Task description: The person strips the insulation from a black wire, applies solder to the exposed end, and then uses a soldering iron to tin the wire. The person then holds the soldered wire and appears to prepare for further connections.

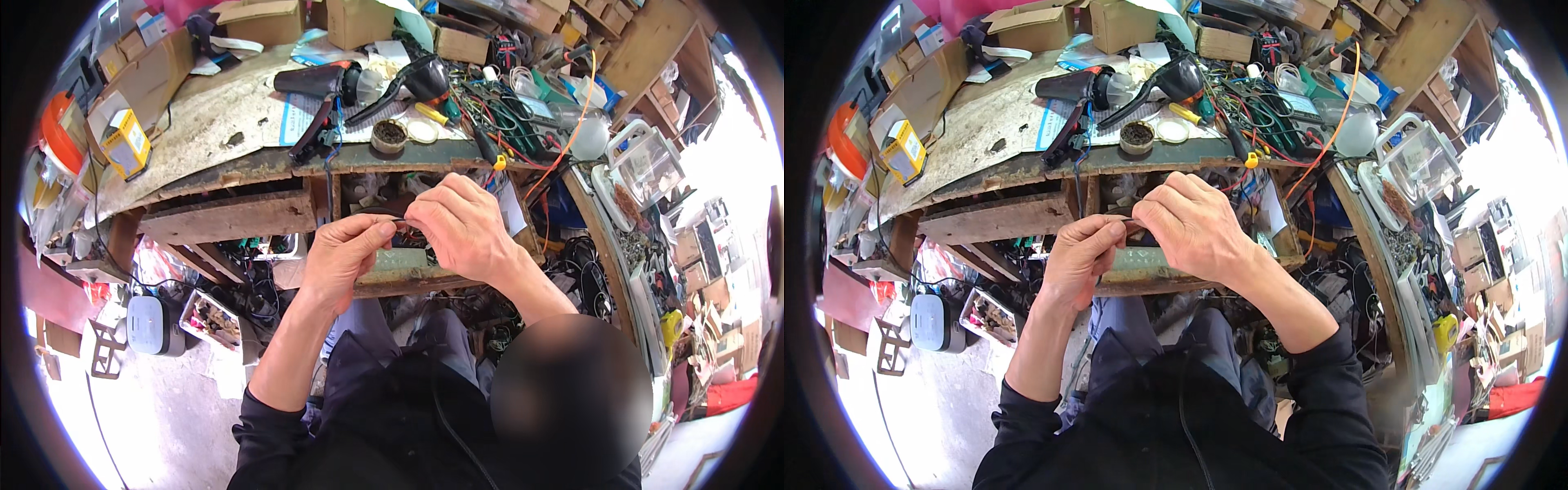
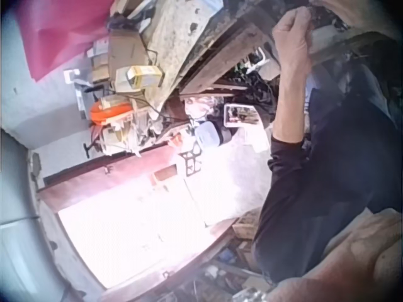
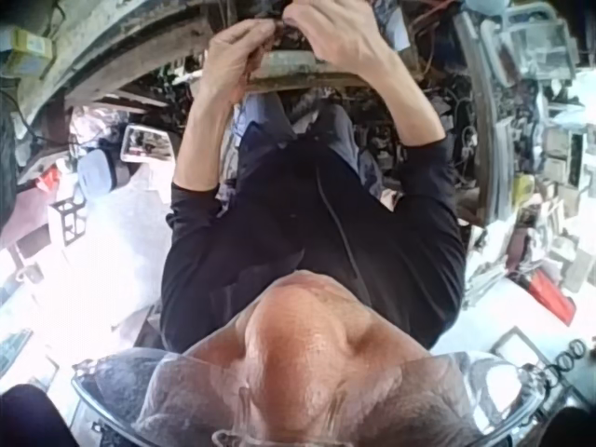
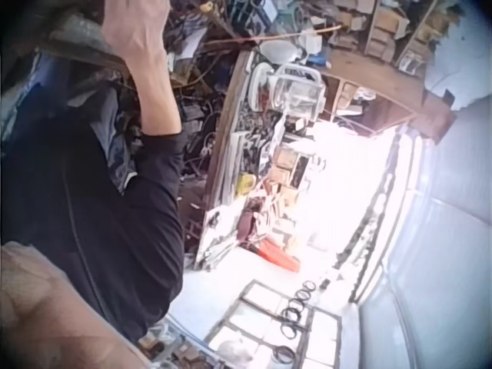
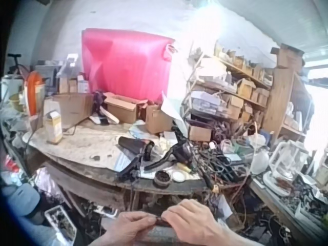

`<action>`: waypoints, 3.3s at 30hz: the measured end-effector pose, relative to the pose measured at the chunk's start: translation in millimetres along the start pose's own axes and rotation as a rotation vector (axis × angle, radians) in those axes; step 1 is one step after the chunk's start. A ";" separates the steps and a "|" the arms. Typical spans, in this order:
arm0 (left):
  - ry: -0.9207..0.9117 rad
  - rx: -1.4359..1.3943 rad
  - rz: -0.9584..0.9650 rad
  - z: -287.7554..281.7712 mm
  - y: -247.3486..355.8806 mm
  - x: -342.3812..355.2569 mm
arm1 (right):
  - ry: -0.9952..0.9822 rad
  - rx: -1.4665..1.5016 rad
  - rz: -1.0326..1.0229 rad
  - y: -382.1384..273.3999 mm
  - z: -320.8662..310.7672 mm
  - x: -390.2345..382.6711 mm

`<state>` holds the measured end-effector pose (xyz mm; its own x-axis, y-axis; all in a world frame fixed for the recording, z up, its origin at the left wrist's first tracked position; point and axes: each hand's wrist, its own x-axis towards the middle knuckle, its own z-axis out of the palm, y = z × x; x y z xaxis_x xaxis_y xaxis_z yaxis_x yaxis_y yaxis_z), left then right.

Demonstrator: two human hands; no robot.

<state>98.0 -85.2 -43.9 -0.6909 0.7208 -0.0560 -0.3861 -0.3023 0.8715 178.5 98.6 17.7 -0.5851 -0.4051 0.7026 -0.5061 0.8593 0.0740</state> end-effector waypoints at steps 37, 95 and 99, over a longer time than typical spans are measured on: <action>0.065 0.065 0.098 -7.5 -16.7 1.7 | 0.093 0.141 0.125 -3.9 16.6 -29.0; -0.348 0.184 -0.151 -22.1 -4.1 -12.3 | -0.121 0.074 -0.259 -0.9 -3.5 -17.4; -0.430 0.066 -0.329 -22.6 1.2 -12.9 | -0.089 -0.037 -0.428 -5.5 -6.7 -19.9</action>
<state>92.6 -109.0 -53.1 -0.2224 0.9650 -0.1387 -0.4913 0.0120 0.8709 197.2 104.1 8.0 -0.3803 -0.7512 0.5395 -0.6929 0.6178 0.3717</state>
